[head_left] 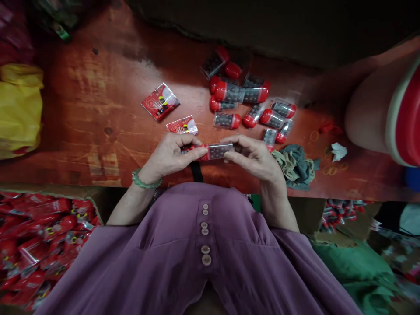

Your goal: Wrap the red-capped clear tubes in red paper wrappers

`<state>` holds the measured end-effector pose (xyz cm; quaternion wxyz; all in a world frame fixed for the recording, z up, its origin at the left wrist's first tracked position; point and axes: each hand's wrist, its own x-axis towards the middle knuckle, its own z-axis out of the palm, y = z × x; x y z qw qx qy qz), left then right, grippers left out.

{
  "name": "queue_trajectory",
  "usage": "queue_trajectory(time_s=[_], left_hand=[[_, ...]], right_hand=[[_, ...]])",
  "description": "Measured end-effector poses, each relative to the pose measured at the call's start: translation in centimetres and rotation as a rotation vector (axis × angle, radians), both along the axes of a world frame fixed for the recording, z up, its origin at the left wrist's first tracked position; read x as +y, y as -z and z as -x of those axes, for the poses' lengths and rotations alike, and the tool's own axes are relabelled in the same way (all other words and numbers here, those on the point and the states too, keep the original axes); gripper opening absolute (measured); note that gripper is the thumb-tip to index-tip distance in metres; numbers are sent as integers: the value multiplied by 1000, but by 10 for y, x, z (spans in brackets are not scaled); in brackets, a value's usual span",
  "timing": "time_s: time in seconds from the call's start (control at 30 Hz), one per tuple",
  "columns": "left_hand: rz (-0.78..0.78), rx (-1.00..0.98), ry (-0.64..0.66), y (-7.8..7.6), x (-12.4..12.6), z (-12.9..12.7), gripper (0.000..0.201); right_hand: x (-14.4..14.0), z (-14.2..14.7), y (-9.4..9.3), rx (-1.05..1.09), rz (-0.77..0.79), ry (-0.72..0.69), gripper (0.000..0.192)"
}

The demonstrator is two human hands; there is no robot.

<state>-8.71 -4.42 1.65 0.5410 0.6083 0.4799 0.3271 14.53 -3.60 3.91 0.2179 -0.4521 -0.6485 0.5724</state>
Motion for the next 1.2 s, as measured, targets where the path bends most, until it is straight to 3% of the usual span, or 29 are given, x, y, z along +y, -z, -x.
queue_trajectory(time_s=[0.27,0.37,0.47,0.53,0.63,0.8,0.97,1.2], left_hand=[[-99,125,84,-1,4,-8,25],[-117,74,-128,0,4,-7,30],[-19,-234,-398,6,-2,-6,53],[100,-430,-424,10,-8,-9,53],[220,-519,-423,10,-16,-19,41],[347,-642,-527,1,-14,-33,30],[313,-645,-665,7,-9,-36,35],[342,-713,-652,6,-9,-37,41]], right_hand=[[-13,1,4,122,101,159,26],[-16,3,8,194,151,293,30],[-17,8,18,307,231,418,35],[-18,15,24,381,255,458,37],[-16,29,29,473,275,462,38],[-19,49,26,485,223,428,35],[-26,59,27,430,64,507,34],[-24,64,32,503,118,466,36]])
